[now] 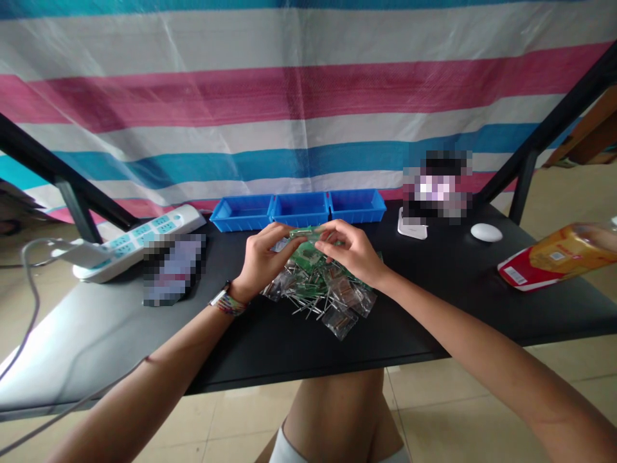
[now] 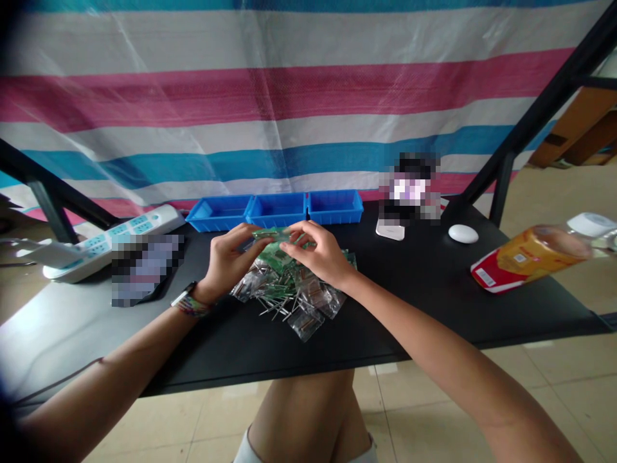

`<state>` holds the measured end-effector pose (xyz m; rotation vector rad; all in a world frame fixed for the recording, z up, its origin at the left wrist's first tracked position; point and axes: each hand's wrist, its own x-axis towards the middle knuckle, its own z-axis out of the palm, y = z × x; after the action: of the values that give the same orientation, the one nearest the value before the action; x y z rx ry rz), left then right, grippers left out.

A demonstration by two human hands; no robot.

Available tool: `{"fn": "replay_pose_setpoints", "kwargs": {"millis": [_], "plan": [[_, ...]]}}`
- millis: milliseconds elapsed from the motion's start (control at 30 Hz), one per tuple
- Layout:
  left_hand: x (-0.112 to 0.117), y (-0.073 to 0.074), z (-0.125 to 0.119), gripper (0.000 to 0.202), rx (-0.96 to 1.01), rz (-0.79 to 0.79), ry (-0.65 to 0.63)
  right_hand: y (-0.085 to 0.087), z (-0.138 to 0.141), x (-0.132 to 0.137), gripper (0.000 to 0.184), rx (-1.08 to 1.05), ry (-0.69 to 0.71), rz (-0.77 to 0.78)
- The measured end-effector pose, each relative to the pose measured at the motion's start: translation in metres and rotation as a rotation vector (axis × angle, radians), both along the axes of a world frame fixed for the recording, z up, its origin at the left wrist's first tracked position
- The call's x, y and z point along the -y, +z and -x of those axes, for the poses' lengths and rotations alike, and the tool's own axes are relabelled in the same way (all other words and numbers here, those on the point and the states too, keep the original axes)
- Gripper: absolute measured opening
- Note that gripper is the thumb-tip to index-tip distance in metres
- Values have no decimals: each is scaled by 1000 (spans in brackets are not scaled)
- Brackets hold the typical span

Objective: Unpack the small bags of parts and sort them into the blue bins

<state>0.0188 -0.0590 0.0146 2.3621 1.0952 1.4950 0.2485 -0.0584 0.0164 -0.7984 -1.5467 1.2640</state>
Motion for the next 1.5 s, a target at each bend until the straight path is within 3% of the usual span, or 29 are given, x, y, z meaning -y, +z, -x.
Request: {"fn": "replay_pose_setpoints", "kwargs": {"millis": [100, 233, 300, 467, 633, 700, 800, 900, 1067, 1300, 1400, 1500], "plan": [[0, 0, -1, 27, 0, 73, -76, 0, 0, 0, 32, 60, -7, -32], [2, 3, -2, 34, 1, 131, -107, 5, -4, -5, 35, 9, 96, 70], [3, 5, -2, 34, 47, 161, -134, 8, -9, -12, 35, -70, 47, 124], [4, 7, -2, 31, 99, 183, -153, 12, -25, -36, 35, -312, -225, 208], [3, 6, -3, 27, 38, 148, -155, 10, -44, -45, 32, -145, -183, 341], [2, 6, -2, 26, 2, 144, -147, 8, -49, -47, 28, -11, -233, 275], [2, 5, -1, 24, -54, 145, -132, 4, -52, -48, 20, 223, -324, 28], [1, 4, -1, 20, -114, 138, -129, -4, -48, -47, 8, 505, -265, -251], [2, 4, -4, 18, -190, 126, -128, -19, -37, -40, 34, 739, -175, -478], [2, 3, -3, 17, -176, 109, -124, -16, -31, -32, 16, 754, -263, -546], [1, 1, -2, 18, -142, 85, -110, -10, -30, -32, 13, 566, -297, -459], [-1, -2, -3, 37, -141, 21, -94, -7, -26, -33, 17, 242, -223, -249]]}}
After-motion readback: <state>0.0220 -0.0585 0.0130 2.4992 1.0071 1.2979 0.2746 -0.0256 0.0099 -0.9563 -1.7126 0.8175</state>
